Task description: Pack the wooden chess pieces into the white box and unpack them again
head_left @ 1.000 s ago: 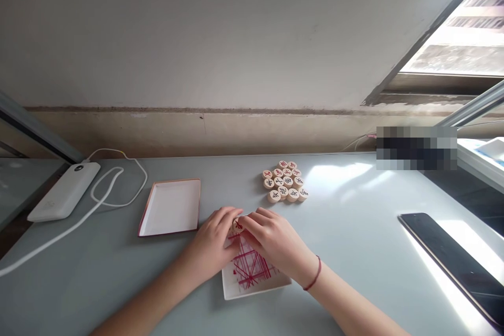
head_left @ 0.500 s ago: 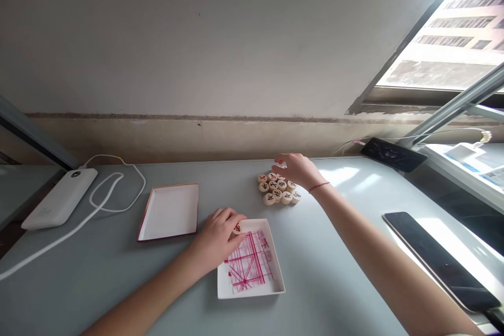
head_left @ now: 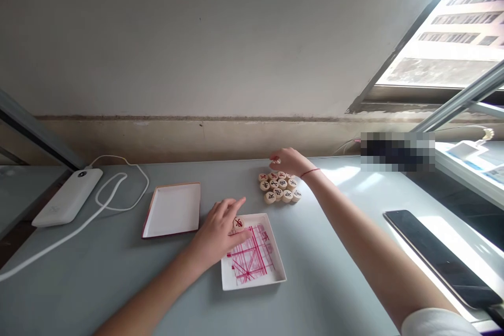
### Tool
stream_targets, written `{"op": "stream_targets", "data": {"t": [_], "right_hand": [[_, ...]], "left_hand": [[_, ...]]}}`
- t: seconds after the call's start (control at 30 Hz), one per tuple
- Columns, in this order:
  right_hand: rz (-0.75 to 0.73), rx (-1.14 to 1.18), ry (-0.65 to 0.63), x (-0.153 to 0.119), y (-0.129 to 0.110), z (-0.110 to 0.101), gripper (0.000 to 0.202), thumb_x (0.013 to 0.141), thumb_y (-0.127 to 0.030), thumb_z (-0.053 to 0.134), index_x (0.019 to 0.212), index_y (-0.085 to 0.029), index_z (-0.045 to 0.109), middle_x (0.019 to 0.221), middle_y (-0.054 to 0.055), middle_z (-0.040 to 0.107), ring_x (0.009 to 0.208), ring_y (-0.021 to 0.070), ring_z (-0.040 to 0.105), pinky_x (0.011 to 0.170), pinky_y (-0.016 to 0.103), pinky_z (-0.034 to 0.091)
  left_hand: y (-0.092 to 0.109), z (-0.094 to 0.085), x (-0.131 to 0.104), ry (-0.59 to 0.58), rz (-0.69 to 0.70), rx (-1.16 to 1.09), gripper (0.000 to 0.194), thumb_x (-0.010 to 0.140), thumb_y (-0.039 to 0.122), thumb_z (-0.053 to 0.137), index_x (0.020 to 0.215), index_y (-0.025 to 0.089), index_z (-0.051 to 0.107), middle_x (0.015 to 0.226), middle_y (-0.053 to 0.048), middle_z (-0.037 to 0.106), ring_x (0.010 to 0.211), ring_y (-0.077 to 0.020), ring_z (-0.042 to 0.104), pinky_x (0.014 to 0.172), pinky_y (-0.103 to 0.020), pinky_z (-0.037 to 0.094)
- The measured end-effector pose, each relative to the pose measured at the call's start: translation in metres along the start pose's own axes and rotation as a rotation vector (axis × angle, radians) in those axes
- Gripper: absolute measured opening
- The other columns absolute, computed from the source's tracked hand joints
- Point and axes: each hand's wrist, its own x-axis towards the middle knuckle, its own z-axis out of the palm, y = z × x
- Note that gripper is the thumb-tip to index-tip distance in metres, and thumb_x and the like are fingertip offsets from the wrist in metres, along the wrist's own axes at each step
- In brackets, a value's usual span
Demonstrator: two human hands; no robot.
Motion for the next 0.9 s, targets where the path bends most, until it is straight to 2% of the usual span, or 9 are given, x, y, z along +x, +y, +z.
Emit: {"op": "stream_targets", "data": {"t": [0.1, 0.13, 0.23, 0.37, 0.53, 0.67, 0.77, 0.83, 0.9], "right_hand": [[-0.069, 0.149, 0.105, -0.032, -0.016, -0.003, 0.030, 0.087, -0.035, 0.051, 0.109, -0.020, 0.064, 0.108, 0.005, 0.070, 0.084, 0.0164, 0.067, 0.072, 0.024, 0.050], [-0.112, 0.344, 0.122, -0.047, -0.023, -0.001, 0.030, 0.086, -0.037, 0.053, 0.106, -0.019, 0.064, 0.104, 0.006, 0.070, 0.075, 0.0154, 0.067, 0.066, 0.025, 0.052], [-0.223, 0.775, -0.003, -0.090, -0.050, 0.016, 0.029, 0.082, -0.040, 0.059, 0.101, -0.018, 0.064, 0.091, 0.006, 0.071, 0.064, 0.0135, 0.066, 0.057, 0.025, 0.053], [-0.230, 0.973, -0.028, -0.123, -0.075, 0.047, 0.023, 0.082, -0.036, 0.061, 0.097, -0.019, 0.065, 0.093, 0.005, 0.070, 0.068, 0.0124, 0.065, 0.055, 0.022, 0.054], [-0.196, 1.023, 0.001, -0.127, -0.075, 0.059, 0.021, 0.082, -0.036, 0.061, 0.095, -0.020, 0.065, 0.088, 0.004, 0.070, 0.068, 0.0127, 0.065, 0.056, 0.023, 0.055], [-0.125, 1.127, 0.089, -0.124, -0.056, 0.052, 0.030, 0.079, -0.044, 0.065, 0.096, -0.019, 0.062, 0.100, 0.008, 0.068, 0.073, 0.0150, 0.067, 0.054, 0.024, 0.057], [-0.066, 1.153, 0.143, -0.121, -0.046, 0.048, 0.033, 0.078, -0.046, 0.066, 0.097, -0.019, 0.062, 0.101, 0.009, 0.067, 0.075, 0.0164, 0.067, 0.055, 0.026, 0.058], [-0.073, 1.127, 0.148, -0.121, -0.044, 0.047, 0.031, 0.079, -0.044, 0.066, 0.097, -0.019, 0.063, 0.101, 0.008, 0.067, 0.078, 0.0167, 0.067, 0.060, 0.028, 0.059], [-0.121, 1.055, 0.148, -0.123, -0.046, 0.047, 0.025, 0.081, -0.040, 0.064, 0.097, -0.020, 0.063, 0.102, 0.008, 0.066, 0.078, 0.0158, 0.066, 0.064, 0.029, 0.059]], "left_hand": [[0.004, -0.003, -0.005, 0.104, -0.008, -0.010, 0.050, 0.091, 0.038, 0.054, 0.137, 0.030, 0.038, 0.122, -0.007, 0.054, 0.112, -0.0224, 0.056, 0.092, -0.038, 0.050], [0.006, -0.003, -0.006, 0.138, -0.008, -0.011, 0.049, 0.092, 0.038, 0.053, 0.138, 0.031, 0.036, 0.122, -0.007, 0.053, 0.110, -0.0219, 0.057, 0.092, -0.038, 0.051], [0.011, 0.000, -0.008, 0.215, 0.047, -0.013, 0.053, 0.092, 0.037, 0.052, 0.141, 0.033, 0.030, 0.124, -0.008, 0.052, 0.108, -0.0213, 0.059, 0.089, -0.035, 0.053], [0.012, 0.008, -0.007, 0.268, 0.119, -0.028, 0.047, 0.095, 0.031, 0.047, 0.140, 0.034, 0.033, 0.118, -0.006, 0.053, 0.103, -0.0191, 0.062, 0.084, -0.031, 0.055], [0.011, 0.010, -0.007, 0.214, 0.097, -0.079, 0.038, 0.096, 0.025, 0.045, 0.133, 0.030, 0.041, 0.111, -0.005, 0.056, 0.097, -0.0172, 0.064, 0.082, -0.030, 0.055], [0.017, 0.008, -0.003, 0.186, 0.101, -0.062, 0.018, 0.092, 0.018, 0.048, 0.108, 0.023, 0.055, 0.104, -0.005, 0.056, 0.084, -0.0139, 0.064, 0.077, -0.027, 0.055], [0.021, 0.011, 0.001, 0.142, 0.169, 0.022, 0.010, 0.088, 0.012, 0.052, 0.086, 0.021, 0.057, 0.098, -0.003, 0.061, 0.093, -0.0174, 0.063, 0.093, -0.039, 0.049], [0.021, 0.014, 0.004, 0.106, 0.192, 0.104, 0.010, 0.086, 0.012, 0.055, 0.081, 0.020, 0.057, 0.096, -0.003, 0.064, 0.105, -0.0228, 0.059, 0.101, -0.050, 0.040], [0.020, 0.016, 0.005, 0.073, 0.176, 0.156, 0.009, 0.086, 0.013, 0.056, 0.081, 0.021, 0.057, 0.100, -0.003, 0.065, 0.111, -0.0250, 0.056, 0.101, -0.053, 0.038]]}}
